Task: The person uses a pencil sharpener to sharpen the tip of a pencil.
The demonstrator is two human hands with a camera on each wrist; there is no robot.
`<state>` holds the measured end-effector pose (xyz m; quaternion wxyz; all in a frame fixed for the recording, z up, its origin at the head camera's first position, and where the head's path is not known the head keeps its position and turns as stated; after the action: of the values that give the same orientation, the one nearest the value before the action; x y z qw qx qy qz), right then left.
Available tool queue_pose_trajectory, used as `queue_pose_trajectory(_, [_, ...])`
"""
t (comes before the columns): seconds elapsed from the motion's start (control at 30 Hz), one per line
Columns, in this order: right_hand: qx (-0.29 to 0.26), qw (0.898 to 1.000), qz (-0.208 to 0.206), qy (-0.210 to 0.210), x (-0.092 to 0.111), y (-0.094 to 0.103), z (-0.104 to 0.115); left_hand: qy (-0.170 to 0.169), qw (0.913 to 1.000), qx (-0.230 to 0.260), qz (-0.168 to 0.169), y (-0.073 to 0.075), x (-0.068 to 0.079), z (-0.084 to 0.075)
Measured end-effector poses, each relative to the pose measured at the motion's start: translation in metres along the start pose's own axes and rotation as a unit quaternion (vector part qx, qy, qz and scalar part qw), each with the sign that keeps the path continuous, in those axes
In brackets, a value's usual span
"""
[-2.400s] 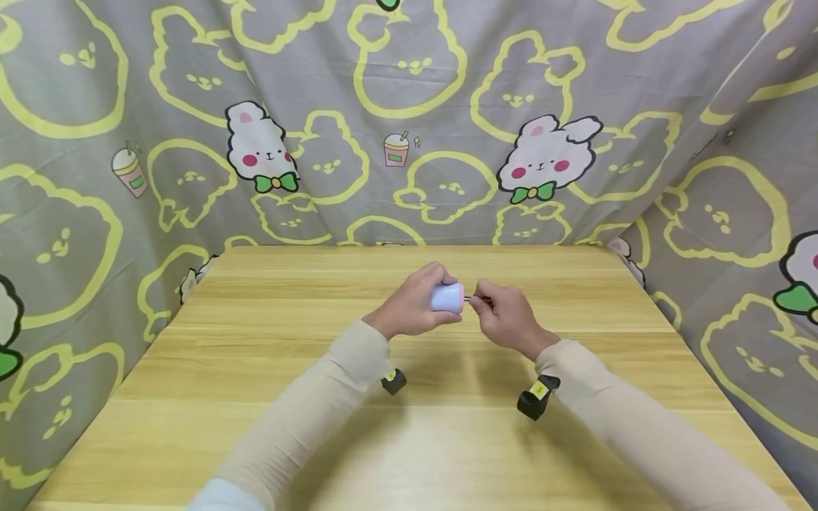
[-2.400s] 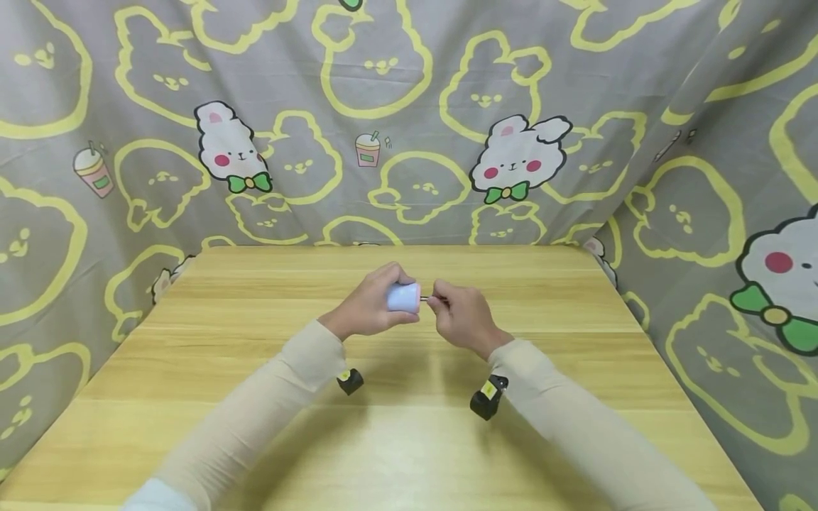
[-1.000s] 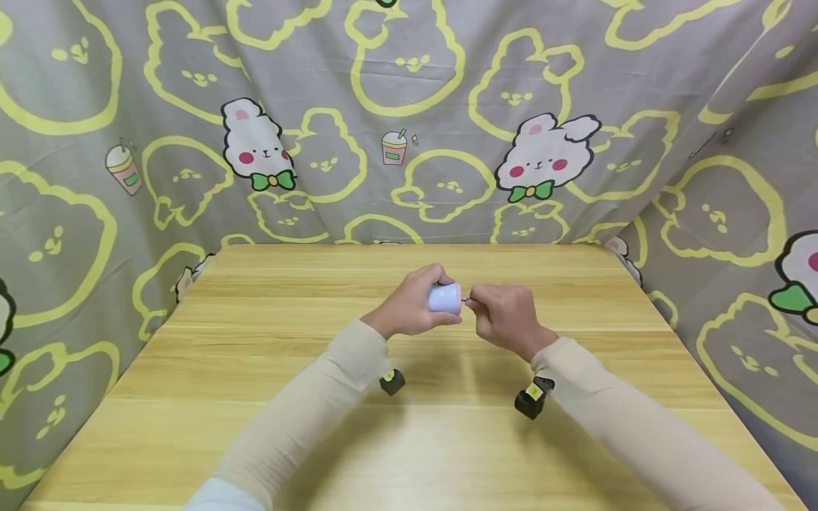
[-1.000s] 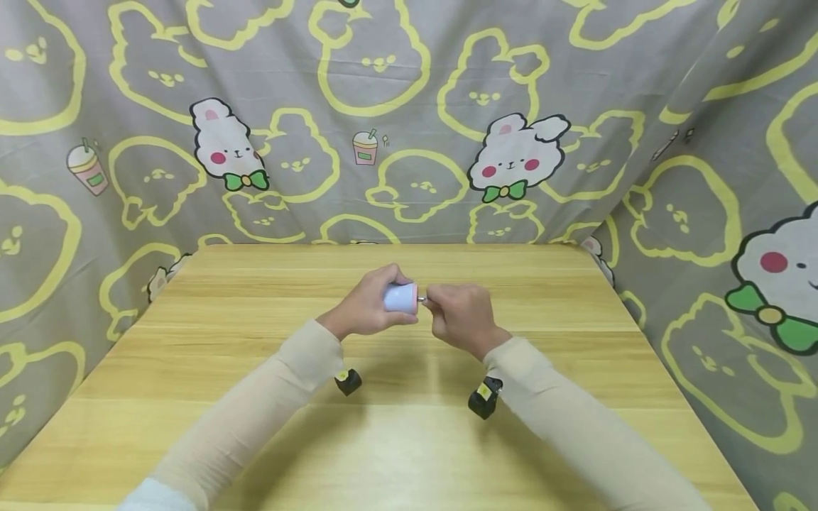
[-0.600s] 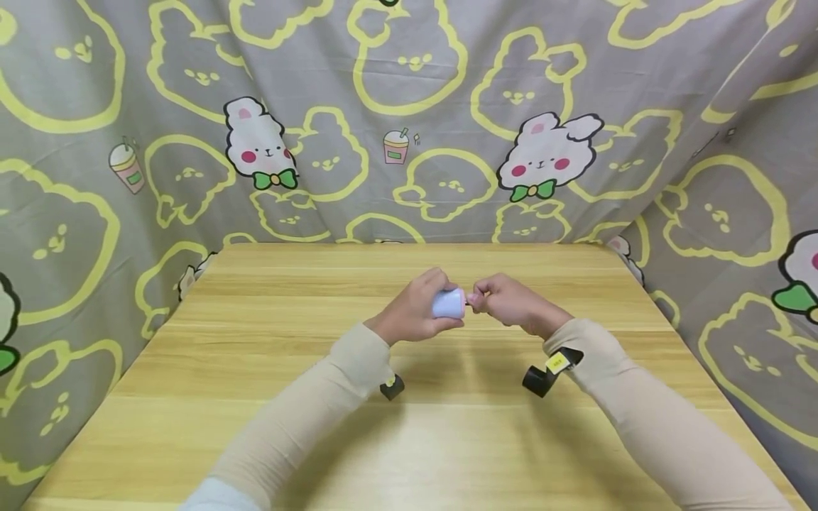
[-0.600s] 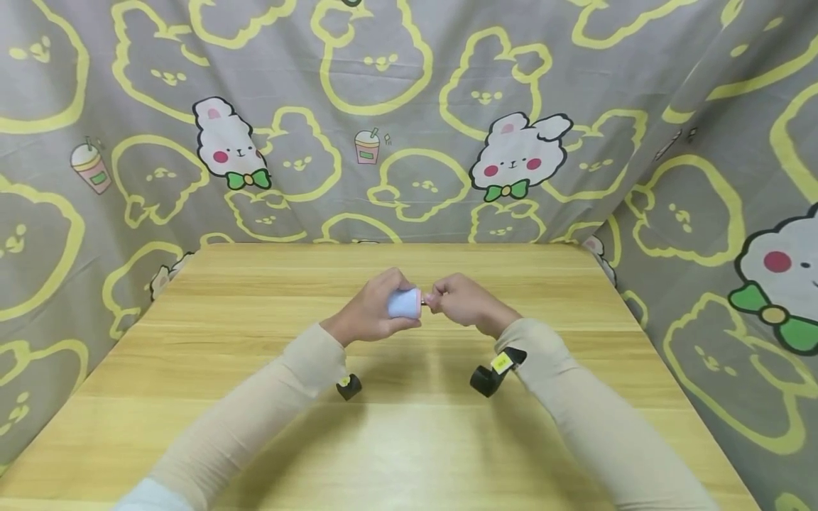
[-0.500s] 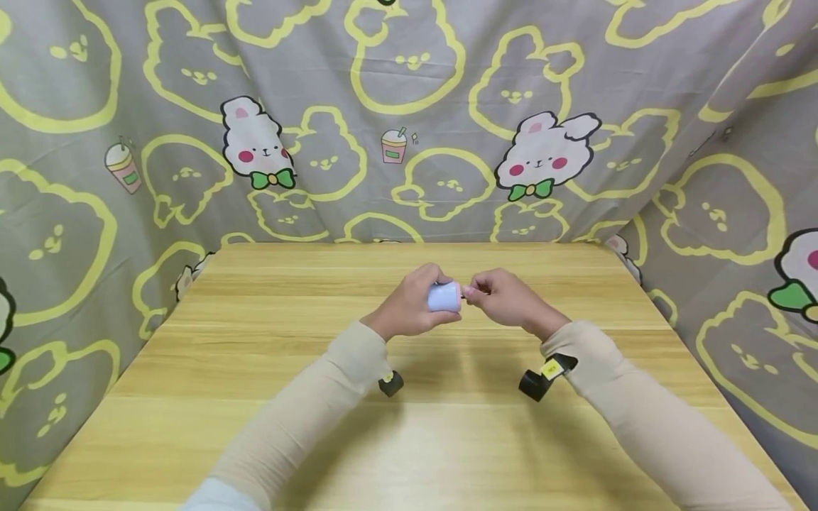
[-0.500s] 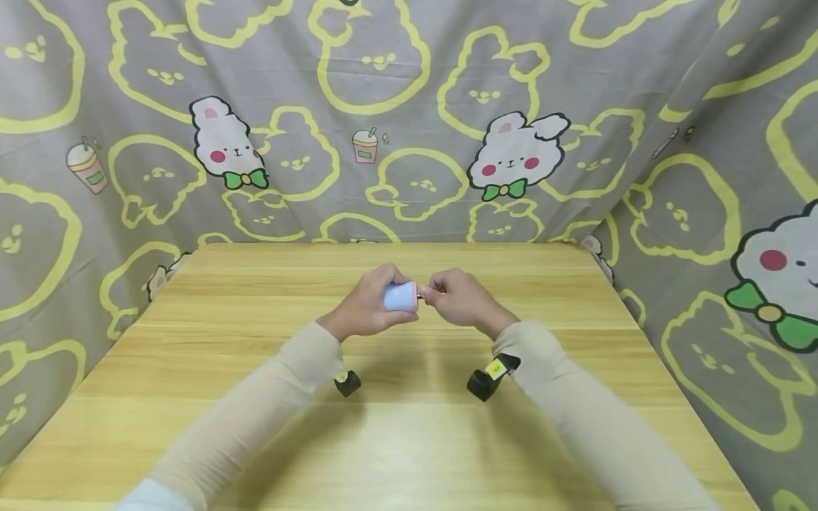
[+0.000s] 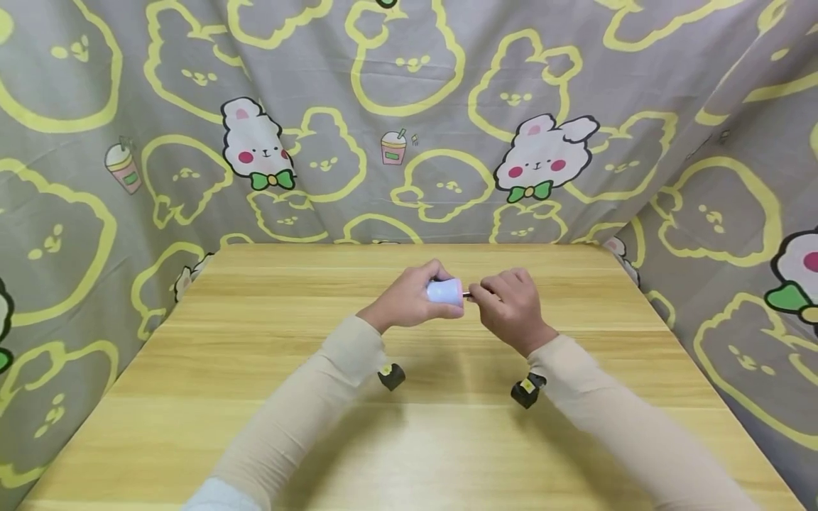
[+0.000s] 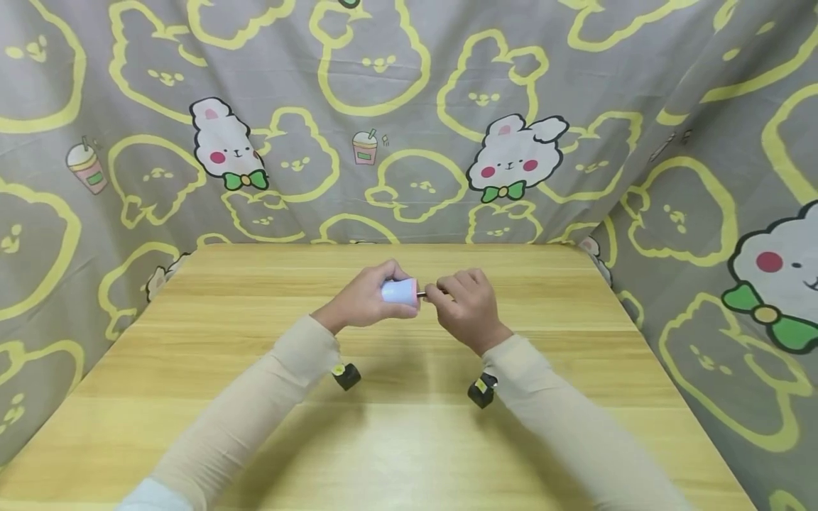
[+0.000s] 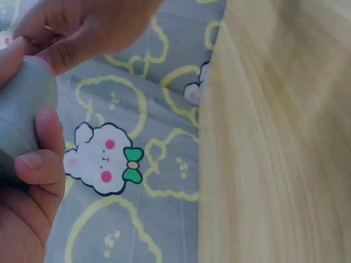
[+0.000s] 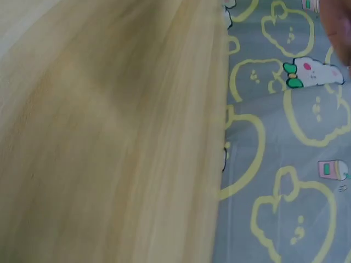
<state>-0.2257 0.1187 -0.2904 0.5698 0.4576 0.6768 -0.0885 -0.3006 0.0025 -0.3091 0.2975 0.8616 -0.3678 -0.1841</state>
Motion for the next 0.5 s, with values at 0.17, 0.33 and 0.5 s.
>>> queue_pose_trajectory(0.17, [-0.017, 0.999, -0.046, 0.005, 0.006, -0.006, 0.002, -0.002, 0.9997, -0.005, 0.022, -0.007, -0.003, 0.003])
queue_pose_trajectory(0.33, [-0.029, 0.999, -0.023, -0.007, 0.005, -0.011, 0.0, -0.013, 0.9996, -0.025, 0.01, -0.006, -0.005, 0.003])
queue_pose_trajectory(0.5, [-0.048, 0.997, 0.049, -0.045, 0.0, -0.017, -0.004, -0.024, 0.9972, -0.07, -0.005, -0.004, -0.004, -0.002])
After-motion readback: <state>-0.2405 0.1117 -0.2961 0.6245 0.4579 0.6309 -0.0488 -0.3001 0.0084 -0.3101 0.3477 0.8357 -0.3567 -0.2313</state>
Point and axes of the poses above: each hand's wrist, its own x-axis away from the middle knuckle, its own y-axis out of the back of the hand, z = x × y, the point moved 9 cm from there along -x, towards the middle knuckle, and after that the axes turned 11 degrees about z, right-handed, at the moved point
